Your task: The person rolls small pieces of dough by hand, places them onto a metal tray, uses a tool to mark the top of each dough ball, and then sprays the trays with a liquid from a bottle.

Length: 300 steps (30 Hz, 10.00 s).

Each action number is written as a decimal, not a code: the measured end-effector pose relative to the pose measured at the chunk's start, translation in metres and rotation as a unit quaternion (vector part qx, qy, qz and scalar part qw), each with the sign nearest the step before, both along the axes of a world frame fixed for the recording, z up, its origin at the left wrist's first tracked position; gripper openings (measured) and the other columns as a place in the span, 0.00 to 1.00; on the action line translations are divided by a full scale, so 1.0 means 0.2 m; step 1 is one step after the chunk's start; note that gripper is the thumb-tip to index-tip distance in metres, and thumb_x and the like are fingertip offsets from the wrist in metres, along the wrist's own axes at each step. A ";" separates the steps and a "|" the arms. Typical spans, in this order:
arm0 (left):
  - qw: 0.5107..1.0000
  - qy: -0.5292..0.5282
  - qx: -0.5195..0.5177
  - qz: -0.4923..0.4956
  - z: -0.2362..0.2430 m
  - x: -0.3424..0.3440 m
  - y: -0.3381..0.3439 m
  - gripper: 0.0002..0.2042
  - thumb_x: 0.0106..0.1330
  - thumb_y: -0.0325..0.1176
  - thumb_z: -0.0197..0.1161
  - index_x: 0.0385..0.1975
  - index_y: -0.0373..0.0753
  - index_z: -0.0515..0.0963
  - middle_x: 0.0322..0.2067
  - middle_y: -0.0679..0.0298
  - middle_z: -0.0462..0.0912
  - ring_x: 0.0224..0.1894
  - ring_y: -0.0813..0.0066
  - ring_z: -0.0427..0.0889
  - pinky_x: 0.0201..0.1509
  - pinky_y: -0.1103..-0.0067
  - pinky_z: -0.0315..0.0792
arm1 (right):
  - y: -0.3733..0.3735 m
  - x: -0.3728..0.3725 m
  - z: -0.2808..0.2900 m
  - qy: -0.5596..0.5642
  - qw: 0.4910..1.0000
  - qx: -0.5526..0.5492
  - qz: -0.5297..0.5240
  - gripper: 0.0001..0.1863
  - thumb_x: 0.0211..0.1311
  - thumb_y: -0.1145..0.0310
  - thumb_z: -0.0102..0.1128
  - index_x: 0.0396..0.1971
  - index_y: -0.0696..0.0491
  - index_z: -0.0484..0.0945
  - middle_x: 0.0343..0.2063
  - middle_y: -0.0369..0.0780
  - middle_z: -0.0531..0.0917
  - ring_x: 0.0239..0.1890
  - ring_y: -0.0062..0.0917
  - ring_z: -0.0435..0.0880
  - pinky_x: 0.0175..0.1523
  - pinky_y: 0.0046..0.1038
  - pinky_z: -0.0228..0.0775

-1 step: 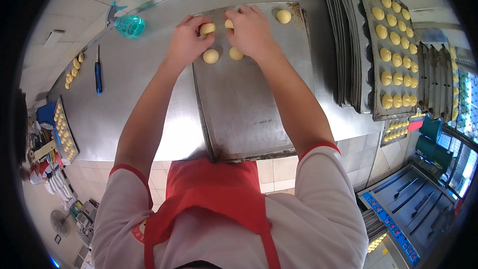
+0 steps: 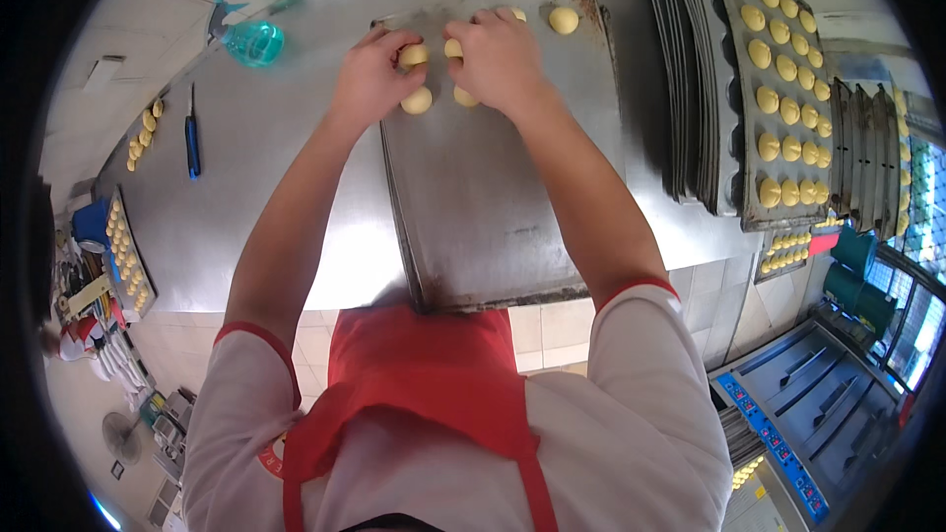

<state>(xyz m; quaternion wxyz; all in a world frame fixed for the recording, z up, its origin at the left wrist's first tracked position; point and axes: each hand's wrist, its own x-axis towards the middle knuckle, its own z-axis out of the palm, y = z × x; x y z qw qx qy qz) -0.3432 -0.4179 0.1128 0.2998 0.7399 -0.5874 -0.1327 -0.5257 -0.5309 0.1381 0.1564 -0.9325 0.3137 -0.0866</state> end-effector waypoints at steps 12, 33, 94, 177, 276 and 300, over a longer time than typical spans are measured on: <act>0.999 0.020 -0.040 0.024 -0.05 -0.22 0.26 0.18 0.59 0.34 0.77 0.49 0.40 0.85 0.47 0.58 0.84 0.41 0.56 0.88 0.47 0.66 0.84 | 0.32 -0.22 -0.15 -0.197 0.971 0.123 -0.057 0.19 0.57 0.71 0.75 0.50 0.53 0.85 0.46 0.48 0.83 0.52 0.47 0.83 0.57 0.45 0.78; 0.989 -0.004 0.068 -0.135 0.04 -0.47 -0.43 0.21 0.61 0.35 0.73 0.56 0.45 0.85 0.51 0.60 0.83 0.57 0.52 0.83 0.58 0.60 0.81 | -0.25 -0.53 -0.13 -0.150 0.977 0.068 -0.138 0.22 0.59 0.75 0.68 0.55 0.47 0.86 0.58 0.46 0.82 0.61 0.50 0.79 0.66 0.46 0.74; 0.867 0.494 -0.024 0.052 0.04 1.84 2.05 0.16 0.69 0.25 0.58 0.55 0.39 0.79 0.48 0.63 0.82 0.44 0.77 0.80 0.41 0.79 0.76 | 2.25 1.62 0.08 -0.351 0.738 0.559 -0.142 0.17 0.77 0.68 0.64 0.62 0.50 0.81 0.54 0.41 0.82 0.54 0.30 0.85 0.57 0.36 0.80; 0.995 -0.068 -0.076 0.012 -0.62 1.33 2.40 0.13 0.76 0.35 0.64 0.56 0.39 0.84 0.38 0.55 0.83 0.42 0.53 0.82 0.46 0.61 0.77 | 2.16 0.82 -0.67 -0.153 0.981 -0.110 -0.039 0.13 0.60 0.63 0.67 0.45 0.47 0.81 0.41 0.38 0.84 0.51 0.35 0.82 0.58 0.43 0.70; 0.890 -0.163 0.022 0.426 -0.28 3.10 2.03 0.21 0.68 0.38 0.68 0.59 0.39 0.81 0.57 0.49 0.84 0.63 0.48 0.79 0.66 0.59 0.77 | 1.50 0.52 -0.12 -0.074 0.964 -0.124 -0.223 0.16 0.68 0.77 0.66 0.55 0.57 0.85 0.58 0.49 0.81 0.61 0.43 0.81 0.63 0.44 0.77; 0.988 0.067 0.091 0.102 -0.20 1.42 2.83 0.17 0.65 0.32 0.70 0.52 0.38 0.76 0.47 0.53 0.83 0.53 0.52 0.83 0.56 0.58 0.76 | 2.24 0.78 -0.31 -0.062 0.996 0.049 -0.032 0.06 0.68 0.69 0.64 0.43 0.52 0.83 0.48 0.46 0.82 0.47 0.40 0.82 0.51 0.42 0.72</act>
